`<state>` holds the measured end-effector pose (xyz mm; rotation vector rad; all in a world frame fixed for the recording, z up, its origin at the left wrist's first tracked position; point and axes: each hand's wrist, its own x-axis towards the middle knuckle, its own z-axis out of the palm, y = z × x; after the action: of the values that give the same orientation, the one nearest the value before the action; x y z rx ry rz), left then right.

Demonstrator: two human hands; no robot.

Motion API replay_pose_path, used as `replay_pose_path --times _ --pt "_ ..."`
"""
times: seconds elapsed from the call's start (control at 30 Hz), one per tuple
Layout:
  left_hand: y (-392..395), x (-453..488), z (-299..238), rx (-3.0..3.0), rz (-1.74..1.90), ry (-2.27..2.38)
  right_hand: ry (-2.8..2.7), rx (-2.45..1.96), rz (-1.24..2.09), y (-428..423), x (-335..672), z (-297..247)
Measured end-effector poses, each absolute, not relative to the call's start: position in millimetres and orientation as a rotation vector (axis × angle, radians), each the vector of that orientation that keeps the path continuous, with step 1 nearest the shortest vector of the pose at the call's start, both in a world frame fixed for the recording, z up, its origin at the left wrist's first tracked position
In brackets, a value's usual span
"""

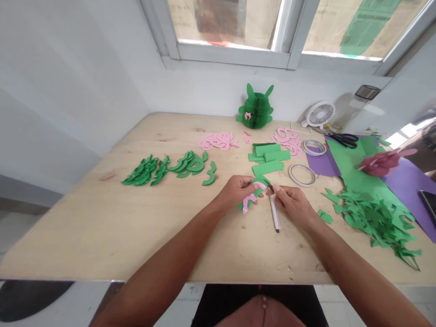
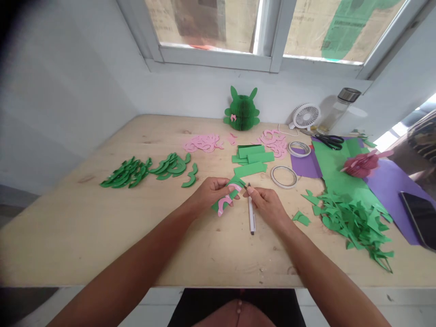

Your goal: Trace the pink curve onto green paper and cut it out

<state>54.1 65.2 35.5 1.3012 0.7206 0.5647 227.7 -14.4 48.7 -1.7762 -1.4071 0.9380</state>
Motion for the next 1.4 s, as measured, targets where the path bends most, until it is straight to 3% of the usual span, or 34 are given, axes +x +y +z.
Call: replay_pose_path --times 1.4 --pt "68.3 55.2 32.0 1.288 0.572 0.69 -1.409 -1.761 0.926 -13.9 229.5 41.9"
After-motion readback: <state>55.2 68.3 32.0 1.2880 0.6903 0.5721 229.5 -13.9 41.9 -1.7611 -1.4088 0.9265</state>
